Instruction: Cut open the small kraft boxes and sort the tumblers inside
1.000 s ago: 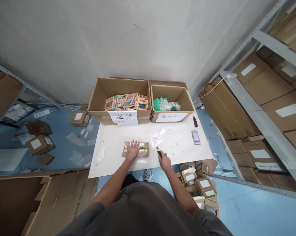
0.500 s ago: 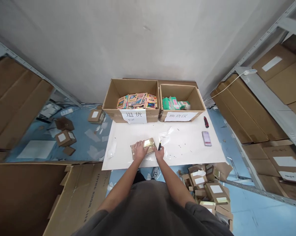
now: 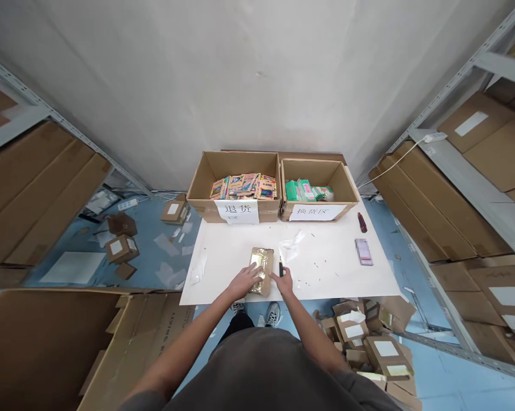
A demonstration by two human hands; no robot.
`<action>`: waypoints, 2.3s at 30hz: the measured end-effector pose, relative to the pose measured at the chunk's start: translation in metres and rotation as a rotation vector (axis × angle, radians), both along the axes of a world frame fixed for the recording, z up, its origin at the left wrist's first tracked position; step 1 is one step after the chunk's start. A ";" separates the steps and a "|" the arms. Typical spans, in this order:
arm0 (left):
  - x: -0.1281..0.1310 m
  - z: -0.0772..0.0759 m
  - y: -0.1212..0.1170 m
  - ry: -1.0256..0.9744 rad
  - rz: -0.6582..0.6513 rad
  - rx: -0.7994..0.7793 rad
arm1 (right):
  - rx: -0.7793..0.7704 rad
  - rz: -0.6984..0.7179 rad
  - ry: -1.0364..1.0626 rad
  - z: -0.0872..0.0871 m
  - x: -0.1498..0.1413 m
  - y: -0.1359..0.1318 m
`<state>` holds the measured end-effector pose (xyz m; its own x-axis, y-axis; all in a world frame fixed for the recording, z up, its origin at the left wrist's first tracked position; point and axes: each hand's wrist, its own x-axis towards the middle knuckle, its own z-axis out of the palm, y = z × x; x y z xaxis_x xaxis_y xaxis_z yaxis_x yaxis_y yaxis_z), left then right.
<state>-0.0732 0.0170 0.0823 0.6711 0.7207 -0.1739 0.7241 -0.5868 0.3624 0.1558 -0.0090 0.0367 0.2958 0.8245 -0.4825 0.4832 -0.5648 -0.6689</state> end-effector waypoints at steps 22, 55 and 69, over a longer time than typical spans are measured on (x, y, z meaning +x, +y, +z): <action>0.063 0.006 -0.012 0.089 0.306 0.003 | -0.004 0.129 -0.266 0.044 0.006 0.050; 0.066 0.004 -0.009 0.148 0.356 -0.052 | -0.376 0.651 0.178 0.051 0.070 0.026; 0.051 -0.002 -0.010 -0.102 0.420 -0.156 | -0.152 0.457 0.300 0.031 0.080 -0.038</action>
<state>-0.0224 0.0068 0.0805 0.3459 0.9043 -0.2503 0.8434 -0.1827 0.5052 0.2357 -0.0472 0.0673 -0.2427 0.7514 -0.6136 0.5026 -0.4436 -0.7420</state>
